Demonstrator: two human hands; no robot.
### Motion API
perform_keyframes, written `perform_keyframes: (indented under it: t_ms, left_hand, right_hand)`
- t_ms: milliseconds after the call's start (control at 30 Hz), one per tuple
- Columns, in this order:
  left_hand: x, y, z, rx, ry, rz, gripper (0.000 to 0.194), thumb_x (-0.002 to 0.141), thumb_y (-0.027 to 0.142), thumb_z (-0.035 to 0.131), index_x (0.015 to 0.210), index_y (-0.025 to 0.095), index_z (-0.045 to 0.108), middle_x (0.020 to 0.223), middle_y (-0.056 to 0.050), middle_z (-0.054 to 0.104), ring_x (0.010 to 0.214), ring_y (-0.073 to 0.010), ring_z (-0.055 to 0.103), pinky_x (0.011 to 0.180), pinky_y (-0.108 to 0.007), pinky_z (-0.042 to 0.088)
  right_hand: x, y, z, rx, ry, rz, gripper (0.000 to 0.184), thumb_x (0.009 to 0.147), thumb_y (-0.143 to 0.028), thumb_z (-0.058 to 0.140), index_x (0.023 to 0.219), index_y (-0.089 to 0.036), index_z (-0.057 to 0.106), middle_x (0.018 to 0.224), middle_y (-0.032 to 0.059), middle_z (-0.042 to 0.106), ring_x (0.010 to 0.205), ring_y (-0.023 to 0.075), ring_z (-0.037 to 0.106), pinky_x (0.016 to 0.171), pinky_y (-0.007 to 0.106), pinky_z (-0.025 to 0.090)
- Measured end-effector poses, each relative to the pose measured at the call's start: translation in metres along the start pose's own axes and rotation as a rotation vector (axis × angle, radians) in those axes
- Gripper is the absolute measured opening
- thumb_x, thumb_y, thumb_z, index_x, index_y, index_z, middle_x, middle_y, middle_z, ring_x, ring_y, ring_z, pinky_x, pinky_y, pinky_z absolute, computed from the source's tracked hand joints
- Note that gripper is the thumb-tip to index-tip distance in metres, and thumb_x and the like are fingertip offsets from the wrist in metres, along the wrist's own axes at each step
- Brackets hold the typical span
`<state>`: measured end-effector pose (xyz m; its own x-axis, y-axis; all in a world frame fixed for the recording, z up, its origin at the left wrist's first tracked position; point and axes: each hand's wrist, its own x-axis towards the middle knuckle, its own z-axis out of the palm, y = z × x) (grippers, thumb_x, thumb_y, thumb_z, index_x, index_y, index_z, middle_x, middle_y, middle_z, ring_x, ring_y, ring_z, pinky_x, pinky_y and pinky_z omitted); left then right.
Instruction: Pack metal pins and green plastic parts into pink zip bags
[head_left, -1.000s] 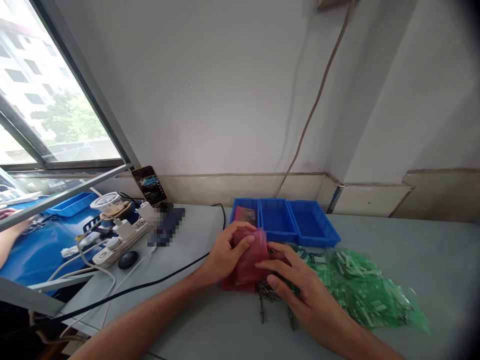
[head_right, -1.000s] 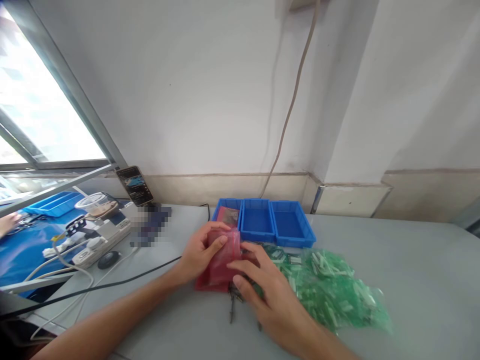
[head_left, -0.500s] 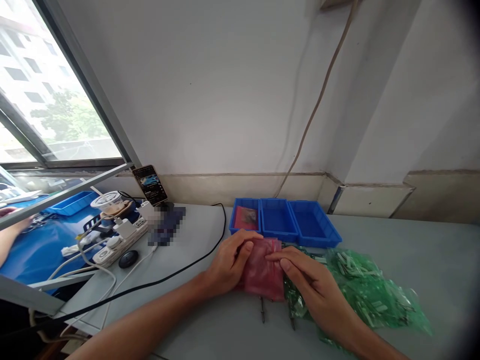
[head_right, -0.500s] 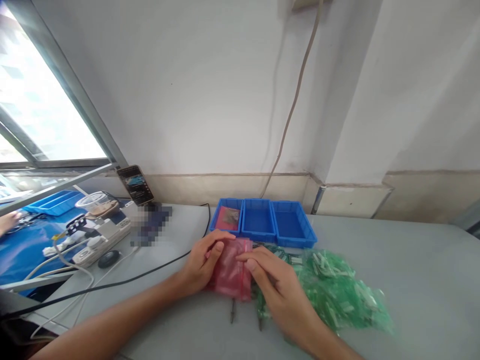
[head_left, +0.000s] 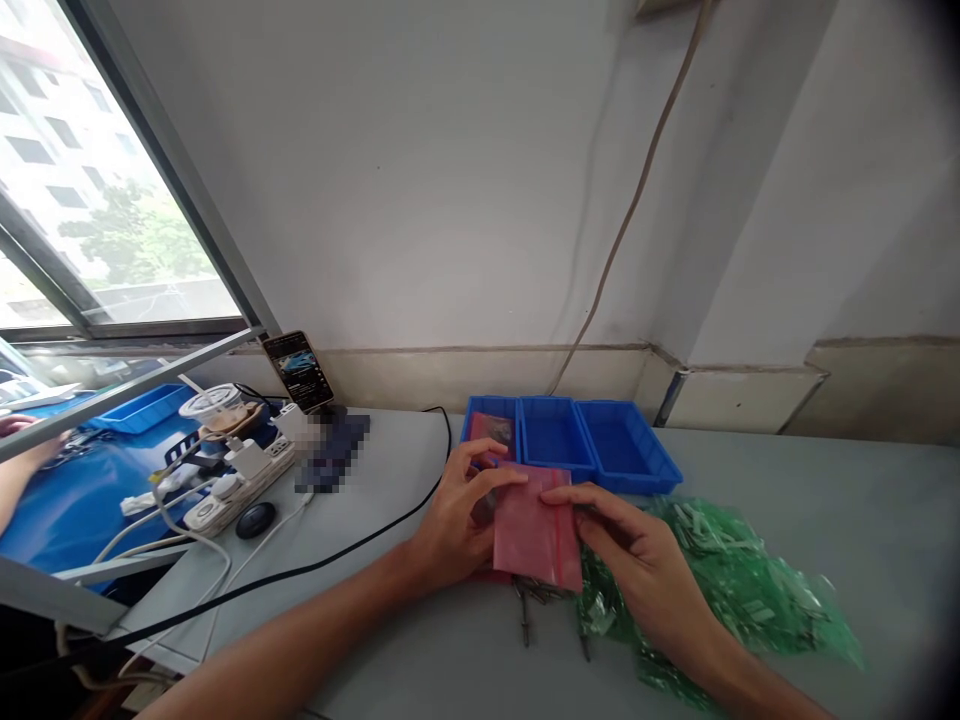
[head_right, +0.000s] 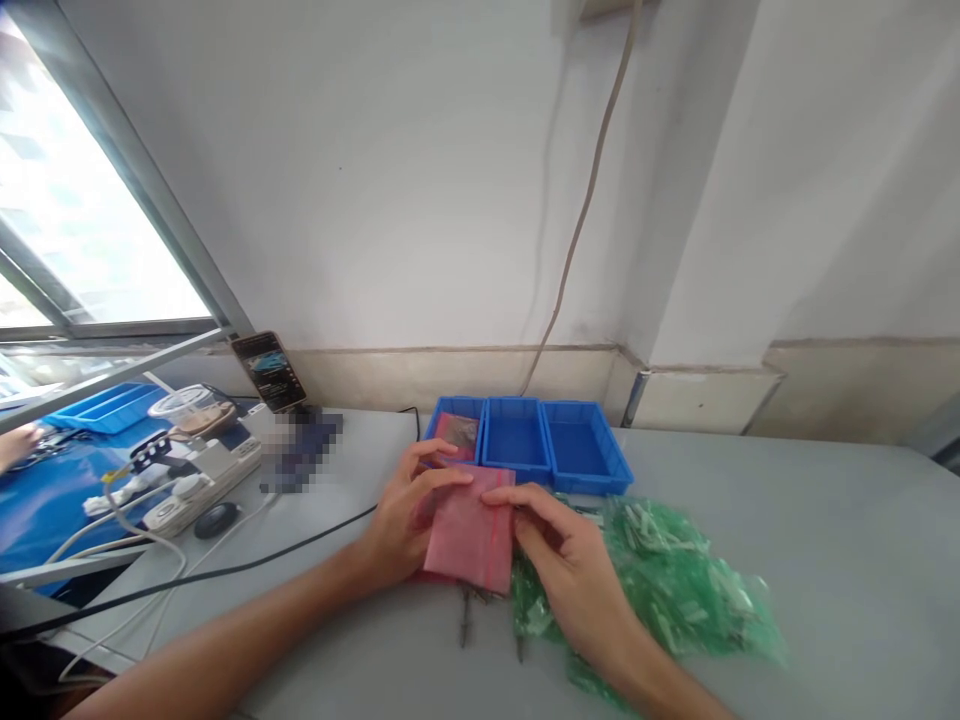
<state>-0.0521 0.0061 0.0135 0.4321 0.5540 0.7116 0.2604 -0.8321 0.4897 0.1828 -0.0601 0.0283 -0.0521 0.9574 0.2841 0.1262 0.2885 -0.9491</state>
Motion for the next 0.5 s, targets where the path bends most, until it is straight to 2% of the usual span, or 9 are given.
perform_keyframes:
  t_ms: [133, 267, 367, 500]
  left_hand:
    - [0.002, 0.003, -0.001, 0.018, 0.002, 0.023, 0.024, 0.099, 0.017, 0.073, 0.122, 0.023, 0.074, 0.125, -0.011, 0.062, 0.115, -0.024, 0.062, 0.098, -0.038, 0.052]
    - [0.004, 0.005, -0.002, 0.005, -0.035, 0.047, 0.012, 0.105, 0.024, 0.069, 0.114, 0.019, 0.075, 0.109, -0.009, 0.07, 0.103, -0.0221, 0.062, 0.095, -0.037, 0.051]
    - [0.004, 0.007, -0.002, -0.013, -0.071, 0.041, 0.018, 0.106, 0.033, 0.068, 0.11, 0.017, 0.075, 0.104, -0.009, 0.071, 0.097, -0.0217, 0.061, 0.09, -0.036, 0.05]
    - [0.003, 0.011, -0.002, -0.017, -0.121, -0.002, 0.027, 0.109, 0.04, 0.062, 0.115, 0.016, 0.075, 0.103, -0.009, 0.07, 0.097, -0.0228, 0.06, 0.09, -0.037, 0.049]
  right_hand:
    - [-0.001, 0.003, 0.002, 0.034, -0.016, -0.031, 0.024, 0.105, -0.043, 0.064, 0.113, -0.03, 0.083, 0.114, 0.005, 0.078, 0.104, 0.0225, 0.073, 0.088, 0.029, 0.059]
    - [0.0, 0.006, 0.001, -0.089, 0.004, -0.109, 0.018, 0.102, -0.039, 0.069, 0.11, -0.03, 0.082, 0.102, 0.004, 0.073, 0.092, 0.0205, 0.068, 0.082, 0.029, 0.055]
    - [0.002, 0.007, 0.0, -0.147, 0.044, -0.147, 0.017, 0.103, -0.039, 0.068, 0.1, -0.028, 0.08, 0.097, 0.0041, 0.065, 0.09, 0.0207, 0.063, 0.08, 0.03, 0.053]
    - [0.004, 0.007, 0.0, -0.169, 0.05, -0.131, 0.022, 0.105, -0.04, 0.066, 0.09, -0.026, 0.075, 0.102, 0.0048, 0.061, 0.096, 0.0215, 0.061, 0.084, 0.031, 0.053]
